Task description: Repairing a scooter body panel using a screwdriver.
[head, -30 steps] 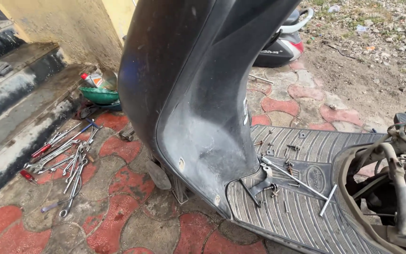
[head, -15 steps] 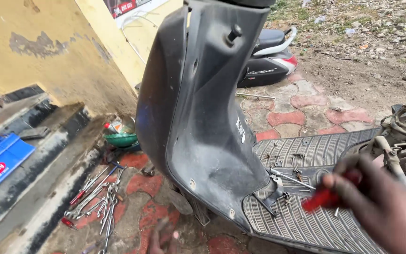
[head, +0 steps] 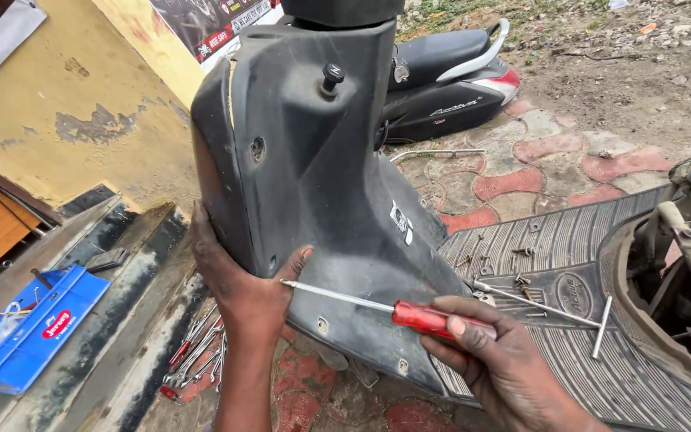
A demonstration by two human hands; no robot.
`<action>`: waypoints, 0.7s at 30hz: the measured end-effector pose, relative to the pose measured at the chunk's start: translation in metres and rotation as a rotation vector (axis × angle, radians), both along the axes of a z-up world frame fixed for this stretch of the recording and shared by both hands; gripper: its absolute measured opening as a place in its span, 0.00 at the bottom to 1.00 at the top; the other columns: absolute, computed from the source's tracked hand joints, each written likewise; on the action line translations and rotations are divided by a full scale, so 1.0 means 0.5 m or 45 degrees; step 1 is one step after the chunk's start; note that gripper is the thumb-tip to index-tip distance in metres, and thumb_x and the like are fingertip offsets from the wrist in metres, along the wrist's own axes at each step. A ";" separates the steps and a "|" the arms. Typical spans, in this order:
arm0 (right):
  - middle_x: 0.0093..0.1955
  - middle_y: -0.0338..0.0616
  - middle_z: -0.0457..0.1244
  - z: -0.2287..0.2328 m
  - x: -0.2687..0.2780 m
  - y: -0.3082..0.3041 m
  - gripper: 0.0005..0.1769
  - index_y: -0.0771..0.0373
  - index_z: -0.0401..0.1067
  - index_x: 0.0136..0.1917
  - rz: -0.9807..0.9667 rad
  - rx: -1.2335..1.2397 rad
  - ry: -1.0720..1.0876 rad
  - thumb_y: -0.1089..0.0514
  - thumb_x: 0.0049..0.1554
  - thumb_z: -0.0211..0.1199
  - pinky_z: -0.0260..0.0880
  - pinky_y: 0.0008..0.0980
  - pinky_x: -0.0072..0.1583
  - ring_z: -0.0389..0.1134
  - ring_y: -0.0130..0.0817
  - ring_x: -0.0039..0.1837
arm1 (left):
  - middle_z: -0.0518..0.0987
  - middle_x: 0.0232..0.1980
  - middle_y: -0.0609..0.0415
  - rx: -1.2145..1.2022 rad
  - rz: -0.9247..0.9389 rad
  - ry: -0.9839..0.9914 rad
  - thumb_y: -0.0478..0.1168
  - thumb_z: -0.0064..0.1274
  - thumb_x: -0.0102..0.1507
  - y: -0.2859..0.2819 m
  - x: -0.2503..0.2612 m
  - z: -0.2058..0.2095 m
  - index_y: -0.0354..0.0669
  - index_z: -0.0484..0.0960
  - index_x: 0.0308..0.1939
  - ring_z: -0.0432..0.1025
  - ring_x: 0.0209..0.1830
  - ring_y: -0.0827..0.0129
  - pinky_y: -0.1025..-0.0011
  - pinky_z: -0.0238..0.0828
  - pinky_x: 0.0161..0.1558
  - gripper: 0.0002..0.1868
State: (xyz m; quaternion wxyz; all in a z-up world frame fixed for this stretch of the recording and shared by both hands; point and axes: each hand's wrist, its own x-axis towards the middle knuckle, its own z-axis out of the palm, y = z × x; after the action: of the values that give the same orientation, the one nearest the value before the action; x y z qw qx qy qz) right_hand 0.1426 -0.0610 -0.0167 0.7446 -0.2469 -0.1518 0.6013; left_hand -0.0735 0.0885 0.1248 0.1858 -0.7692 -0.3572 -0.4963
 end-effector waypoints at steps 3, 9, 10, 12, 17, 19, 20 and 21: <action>0.64 0.63 0.67 -0.014 -0.023 0.022 0.23 0.77 0.68 0.64 0.100 0.068 0.044 0.62 0.58 0.58 0.74 0.34 0.57 0.74 0.43 0.57 | 0.53 0.79 0.30 -0.107 0.010 -0.100 0.53 0.80 0.46 0.005 0.002 0.008 0.36 0.43 0.80 0.50 0.80 0.37 0.44 0.47 0.78 0.73; 0.62 0.63 0.69 -0.046 -0.065 0.050 0.28 0.75 0.67 0.67 0.124 -0.022 0.049 0.58 0.57 0.59 0.78 0.38 0.55 0.76 0.47 0.57 | 0.55 0.79 0.33 -0.067 0.015 -0.090 0.51 0.79 0.46 0.010 0.003 0.005 0.38 0.45 0.80 0.50 0.82 0.39 0.46 0.48 0.79 0.71; 0.61 0.63 0.69 -0.058 -0.076 0.053 0.29 0.74 0.67 0.68 0.115 -0.042 0.055 0.57 0.57 0.60 0.78 0.40 0.54 0.77 0.49 0.56 | 0.54 0.80 0.33 -0.068 -0.024 -0.107 0.50 0.78 0.49 0.013 0.003 -0.001 0.37 0.44 0.80 0.49 0.82 0.38 0.45 0.48 0.79 0.69; 0.59 0.64 0.70 -0.074 -0.087 0.055 0.30 0.73 0.67 0.69 0.105 -0.068 0.060 0.56 0.56 0.60 0.79 0.43 0.54 0.77 0.50 0.55 | 0.53 0.80 0.32 -0.075 -0.062 -0.126 0.49 0.77 0.51 0.018 0.002 -0.007 0.37 0.44 0.81 0.49 0.83 0.38 0.45 0.48 0.80 0.67; 0.49 0.60 0.72 -0.037 -0.077 0.011 0.26 0.72 0.73 0.65 -0.298 0.146 -0.865 0.57 0.56 0.65 0.81 0.35 0.51 0.78 0.42 0.50 | 0.47 0.80 0.32 -0.169 0.057 -0.084 0.52 0.75 0.53 0.026 0.000 -0.011 0.41 0.37 0.81 0.43 0.83 0.38 0.41 0.44 0.79 0.68; 0.48 0.57 0.73 -0.014 -0.056 0.005 0.26 0.70 0.73 0.65 -0.345 0.181 -1.050 0.57 0.55 0.67 0.79 0.33 0.47 0.76 0.37 0.46 | 0.47 0.80 0.32 -0.153 0.048 -0.071 0.52 0.74 0.54 0.027 -0.001 -0.013 0.42 0.36 0.80 0.42 0.84 0.38 0.40 0.44 0.79 0.68; 0.47 0.54 0.75 -0.002 -0.046 0.003 0.25 0.68 0.73 0.65 -0.392 0.217 -1.233 0.57 0.55 0.69 0.78 0.31 0.43 0.75 0.32 0.43 | 0.46 0.80 0.33 -0.135 0.041 -0.056 0.53 0.74 0.54 0.029 -0.003 -0.012 0.43 0.35 0.80 0.42 0.84 0.38 0.39 0.44 0.79 0.68; 0.47 0.54 0.75 0.014 -0.020 0.009 0.25 0.68 0.73 0.65 -0.393 0.220 -1.232 0.57 0.55 0.69 0.78 0.31 0.43 0.75 0.32 0.43 | 0.46 0.80 0.33 -0.132 0.041 -0.056 0.53 0.74 0.54 0.027 -0.002 -0.010 0.43 0.35 0.80 0.42 0.84 0.38 0.39 0.44 0.79 0.68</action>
State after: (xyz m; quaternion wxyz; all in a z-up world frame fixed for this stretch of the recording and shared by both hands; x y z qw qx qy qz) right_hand 0.1328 -0.0568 -0.0098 0.6868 -0.4540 -0.4899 0.2867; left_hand -0.0746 0.1019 0.1200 0.1457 -0.7609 -0.3990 -0.4906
